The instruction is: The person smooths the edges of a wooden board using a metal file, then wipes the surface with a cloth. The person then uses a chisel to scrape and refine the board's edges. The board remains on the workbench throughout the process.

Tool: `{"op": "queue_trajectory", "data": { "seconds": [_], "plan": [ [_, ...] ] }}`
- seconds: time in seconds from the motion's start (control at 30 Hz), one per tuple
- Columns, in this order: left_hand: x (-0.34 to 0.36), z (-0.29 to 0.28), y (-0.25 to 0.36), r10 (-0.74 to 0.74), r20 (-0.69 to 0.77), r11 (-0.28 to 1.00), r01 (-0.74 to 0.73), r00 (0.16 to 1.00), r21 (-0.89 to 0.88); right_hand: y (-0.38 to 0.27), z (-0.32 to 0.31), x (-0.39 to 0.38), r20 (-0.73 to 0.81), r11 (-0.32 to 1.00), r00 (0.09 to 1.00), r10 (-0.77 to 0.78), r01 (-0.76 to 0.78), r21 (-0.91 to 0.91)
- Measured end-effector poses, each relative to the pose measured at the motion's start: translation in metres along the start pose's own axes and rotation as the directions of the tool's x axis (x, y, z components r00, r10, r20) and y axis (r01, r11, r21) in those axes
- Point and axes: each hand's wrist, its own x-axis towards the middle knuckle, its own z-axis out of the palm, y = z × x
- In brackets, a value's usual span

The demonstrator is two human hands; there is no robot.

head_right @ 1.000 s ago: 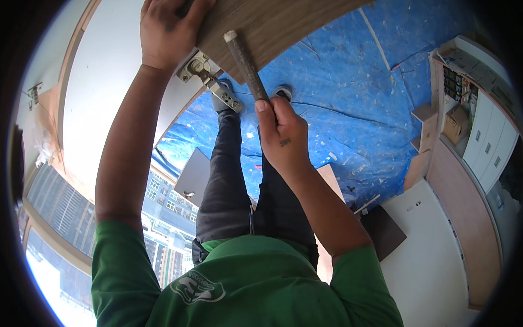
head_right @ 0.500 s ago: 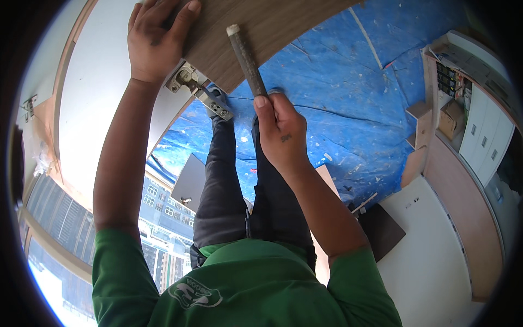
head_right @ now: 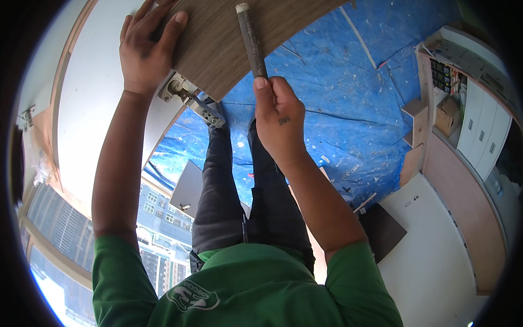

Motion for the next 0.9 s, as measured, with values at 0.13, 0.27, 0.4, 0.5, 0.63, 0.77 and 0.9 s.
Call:
{"op": "queue_trajectory", "data": {
  "seconds": [0.13,0.27,0.4,0.5,0.63,0.77,0.9],
  "plan": [
    [0.000,-0.001,0.005,0.022,-0.017,0.999,-0.022,1.000,-0.038,0.026,0.006,-0.061,0.146,0.982,0.986,-0.079,0.102,-0.160],
    [0.002,-0.004,0.005,-0.035,0.039,0.999,0.036,0.999,-0.024,0.002,-0.002,-0.001,0.036,1.000,0.999,0.008,-0.007,-0.018],
    [0.002,-0.001,0.005,-0.026,0.024,1.000,0.026,0.999,-0.004,0.020,0.003,-0.036,0.082,0.996,0.997,0.006,0.001,-0.089],
    [0.000,-0.003,0.011,-0.014,0.006,0.999,0.014,1.000,-0.030,0.025,0.003,-0.051,0.132,0.993,0.991,0.014,0.003,-0.121],
    [0.002,-0.004,0.010,-0.042,0.015,0.999,0.042,0.999,-0.011,-0.007,0.000,0.003,0.038,0.999,0.999,0.036,-0.037,0.037],
    [0.001,-0.010,0.023,-0.035,0.070,0.999,0.037,0.997,-0.036,0.022,0.005,-0.054,0.126,0.990,0.990,0.063,-0.046,-0.130],
    [-0.003,0.023,-0.039,0.191,-0.151,0.982,-0.189,0.970,0.030,0.004,-0.007,-0.012,0.057,0.993,0.991,0.118,-0.119,0.018]
  ]
}}
